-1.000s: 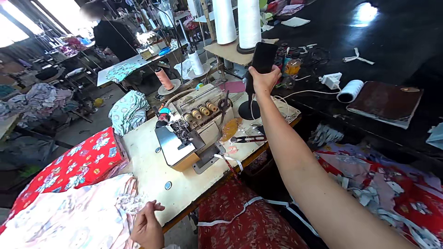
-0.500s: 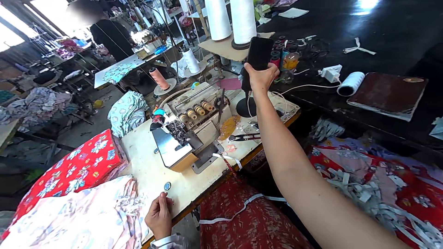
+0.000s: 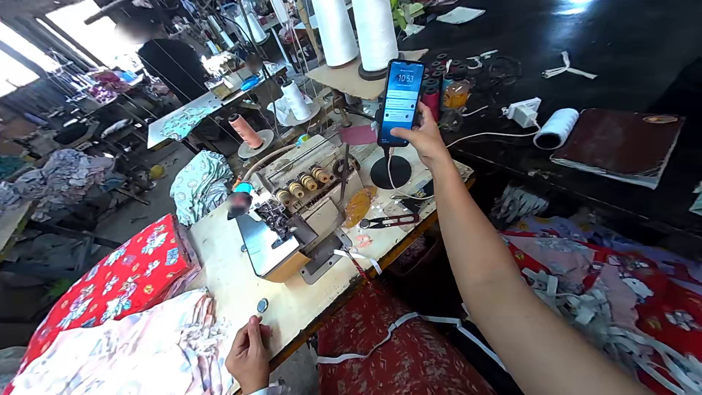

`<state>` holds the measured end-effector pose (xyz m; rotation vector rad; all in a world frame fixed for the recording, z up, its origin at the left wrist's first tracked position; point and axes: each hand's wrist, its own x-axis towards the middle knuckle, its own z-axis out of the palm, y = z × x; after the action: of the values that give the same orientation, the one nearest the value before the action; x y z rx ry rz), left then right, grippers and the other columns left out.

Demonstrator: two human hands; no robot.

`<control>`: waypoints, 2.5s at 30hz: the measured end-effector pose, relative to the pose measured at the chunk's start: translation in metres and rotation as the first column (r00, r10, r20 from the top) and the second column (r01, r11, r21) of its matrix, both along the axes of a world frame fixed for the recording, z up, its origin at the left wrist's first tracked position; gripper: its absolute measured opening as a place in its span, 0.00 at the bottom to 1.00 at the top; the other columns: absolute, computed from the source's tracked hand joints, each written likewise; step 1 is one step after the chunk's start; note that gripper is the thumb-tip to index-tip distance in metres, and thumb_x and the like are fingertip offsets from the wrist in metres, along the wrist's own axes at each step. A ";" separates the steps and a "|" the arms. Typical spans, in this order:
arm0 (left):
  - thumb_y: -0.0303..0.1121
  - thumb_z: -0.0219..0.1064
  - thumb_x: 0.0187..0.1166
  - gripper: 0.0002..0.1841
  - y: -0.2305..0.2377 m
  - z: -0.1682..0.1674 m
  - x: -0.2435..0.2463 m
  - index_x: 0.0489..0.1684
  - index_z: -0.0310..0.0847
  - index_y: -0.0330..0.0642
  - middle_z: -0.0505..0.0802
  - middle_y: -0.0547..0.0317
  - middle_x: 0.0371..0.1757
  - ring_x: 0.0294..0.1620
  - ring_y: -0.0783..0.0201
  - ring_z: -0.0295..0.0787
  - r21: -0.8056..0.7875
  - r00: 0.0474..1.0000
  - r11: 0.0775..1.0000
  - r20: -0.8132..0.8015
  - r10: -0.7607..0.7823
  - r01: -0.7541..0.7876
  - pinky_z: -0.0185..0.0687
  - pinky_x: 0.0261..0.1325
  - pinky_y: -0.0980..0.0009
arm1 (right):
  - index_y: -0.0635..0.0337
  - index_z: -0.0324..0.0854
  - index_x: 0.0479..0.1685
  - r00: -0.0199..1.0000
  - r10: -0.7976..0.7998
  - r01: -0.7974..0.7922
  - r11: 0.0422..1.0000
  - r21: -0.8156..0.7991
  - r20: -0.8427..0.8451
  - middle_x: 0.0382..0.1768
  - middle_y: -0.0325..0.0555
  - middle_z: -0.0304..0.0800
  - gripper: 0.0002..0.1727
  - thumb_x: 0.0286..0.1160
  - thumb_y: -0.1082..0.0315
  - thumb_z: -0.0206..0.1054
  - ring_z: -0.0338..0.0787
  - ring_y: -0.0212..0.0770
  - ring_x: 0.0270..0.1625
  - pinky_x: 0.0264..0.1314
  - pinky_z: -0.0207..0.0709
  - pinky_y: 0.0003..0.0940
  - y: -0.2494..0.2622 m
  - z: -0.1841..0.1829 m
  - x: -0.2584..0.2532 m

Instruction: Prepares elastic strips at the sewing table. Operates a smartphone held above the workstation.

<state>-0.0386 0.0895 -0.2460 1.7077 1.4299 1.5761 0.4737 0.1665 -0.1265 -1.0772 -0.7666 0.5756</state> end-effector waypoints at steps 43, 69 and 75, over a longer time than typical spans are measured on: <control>0.29 0.58 0.86 0.13 0.000 0.004 0.005 0.31 0.86 0.34 0.87 0.78 0.18 0.18 0.86 0.84 -0.041 1.000 0.999 -0.005 0.015 -0.015 0.83 0.27 0.86 | 0.62 0.47 0.92 0.999 0.023 -0.020 0.998 0.060 -0.047 0.72 0.61 0.76 0.54 0.63 0.82 0.77 0.90 0.43 0.61 0.58 0.88 0.34 -0.009 -0.006 -0.016; 0.30 0.59 0.86 0.14 -0.001 0.003 0.004 0.32 0.86 0.33 0.87 0.77 0.18 0.19 0.86 0.84 -0.040 1.000 0.999 -0.022 0.007 -0.008 0.84 0.27 0.86 | 0.62 0.48 0.92 0.999 -0.007 0.010 0.998 0.057 -0.052 0.75 0.61 0.74 0.51 0.66 0.81 0.75 0.89 0.43 0.62 0.59 0.87 0.34 -0.007 -0.011 -0.015; 0.30 0.58 0.86 0.14 -0.001 0.003 0.003 0.32 0.86 0.33 0.87 0.77 0.18 0.19 0.86 0.84 -0.037 1.000 0.999 -0.026 0.008 -0.009 0.84 0.28 0.86 | 0.63 0.48 0.92 0.998 -0.014 0.018 0.997 0.077 -0.054 0.74 0.61 0.74 0.53 0.62 0.85 0.74 0.89 0.43 0.62 0.59 0.87 0.34 -0.006 -0.011 -0.016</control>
<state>-0.0352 0.0887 -0.2432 1.7085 1.4720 1.5274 0.4574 0.1608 -0.1376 -0.9922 -0.7278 0.5543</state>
